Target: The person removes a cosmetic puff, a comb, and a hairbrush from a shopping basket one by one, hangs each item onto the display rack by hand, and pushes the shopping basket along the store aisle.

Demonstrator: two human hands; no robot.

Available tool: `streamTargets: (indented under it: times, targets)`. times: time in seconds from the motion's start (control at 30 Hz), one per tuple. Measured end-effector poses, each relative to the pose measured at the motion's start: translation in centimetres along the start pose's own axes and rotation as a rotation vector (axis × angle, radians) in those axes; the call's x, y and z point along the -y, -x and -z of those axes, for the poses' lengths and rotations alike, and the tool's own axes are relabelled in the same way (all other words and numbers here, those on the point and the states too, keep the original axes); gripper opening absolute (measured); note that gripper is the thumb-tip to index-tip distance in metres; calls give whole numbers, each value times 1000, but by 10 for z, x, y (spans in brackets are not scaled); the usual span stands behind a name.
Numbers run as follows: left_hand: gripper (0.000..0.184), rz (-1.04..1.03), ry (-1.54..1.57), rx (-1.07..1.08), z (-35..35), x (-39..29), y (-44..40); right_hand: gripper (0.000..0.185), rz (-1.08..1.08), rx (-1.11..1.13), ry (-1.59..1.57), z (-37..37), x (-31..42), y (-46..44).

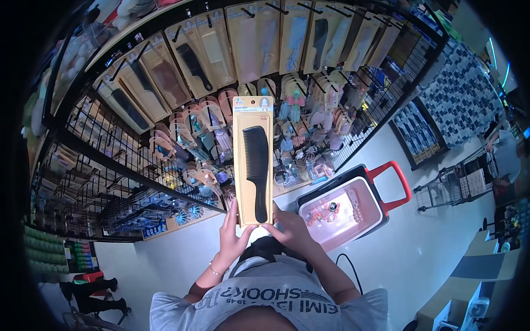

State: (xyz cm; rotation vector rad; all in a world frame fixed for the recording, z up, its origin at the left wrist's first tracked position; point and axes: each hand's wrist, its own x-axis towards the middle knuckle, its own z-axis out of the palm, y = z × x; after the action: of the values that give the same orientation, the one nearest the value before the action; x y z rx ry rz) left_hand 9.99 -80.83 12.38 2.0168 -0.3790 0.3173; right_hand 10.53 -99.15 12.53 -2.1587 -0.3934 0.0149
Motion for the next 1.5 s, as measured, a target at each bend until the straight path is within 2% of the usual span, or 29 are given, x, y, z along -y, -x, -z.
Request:
streamTargets:
  times: [0.1,0.17,0.2,0.3,0.47,0.5,0.57,0.63,0.67,0.73,0.9,0.97,1.0,1.03,1.1,1.13,1.17,1.23,1.27,1.4,1.5]
  targets:
    - [73,-9,-30,12,7,-1,14,61,1,26,-148,-14,6,10]
    - [73,48,38,0,11,-2,23,67,41,-57,-388,-24,18,15]
    - [73,47,25,-2,13,-3,29,76,-25,38,-552,-26,21,19]
    - [72,67,-22,13,21,-9,45,79,-35,-30,-732,-44,30,26]
    - [63,-36,-191,-9,33,-12,72,82,-18,34,-792,-76,30,29]
    - [63,-25,-201,-18,35,-12,76,83,-28,46,-882,-83,31,28]
    - [58,-137,-262,-33,42,-8,82,84,-36,79,-980,-94,36,25]
    - [53,-99,-301,-31,47,-10,84,83,-1,88,-1048,-101,46,17]
    - [51,-102,-293,-33,50,-10,84,84,-58,170,-1050,-99,51,12]
    - [48,-122,-277,-45,56,-5,87,77,-43,174,-1065,-115,51,5]
    - [48,-164,-316,-66,82,2,94,75,-22,283,-1175,-138,71,-12]
    - [50,-155,-277,4,91,7,99,75,-99,418,-1336,-143,81,-19]
    - [54,-167,-294,35,97,15,102,72,-207,465,-1309,-143,88,-25]
    - [54,-178,-288,29,104,22,103,72,-201,460,-1298,-152,89,-30]
    - [58,-167,-368,-83,123,34,100,95,-169,468,-1243,-171,94,-36]
    - [72,-174,-364,-108,136,41,94,86,-210,438,-1321,-175,108,-38]
    - [72,-181,-354,-120,149,44,92,86,-206,437,-1305,-181,110,-39]
    - [92,-101,-393,-162,177,45,91,49,-386,398,-1143,-192,120,-45]
    - [99,-107,-362,-181,188,53,91,44,-439,387,-1077,-199,127,-51]
    - [108,84,-312,-253,228,60,93,41,-326,391,-1054,-224,150,-74]
    - [107,43,-272,-187,248,76,89,47,-265,347,-1044,-239,158,-80]
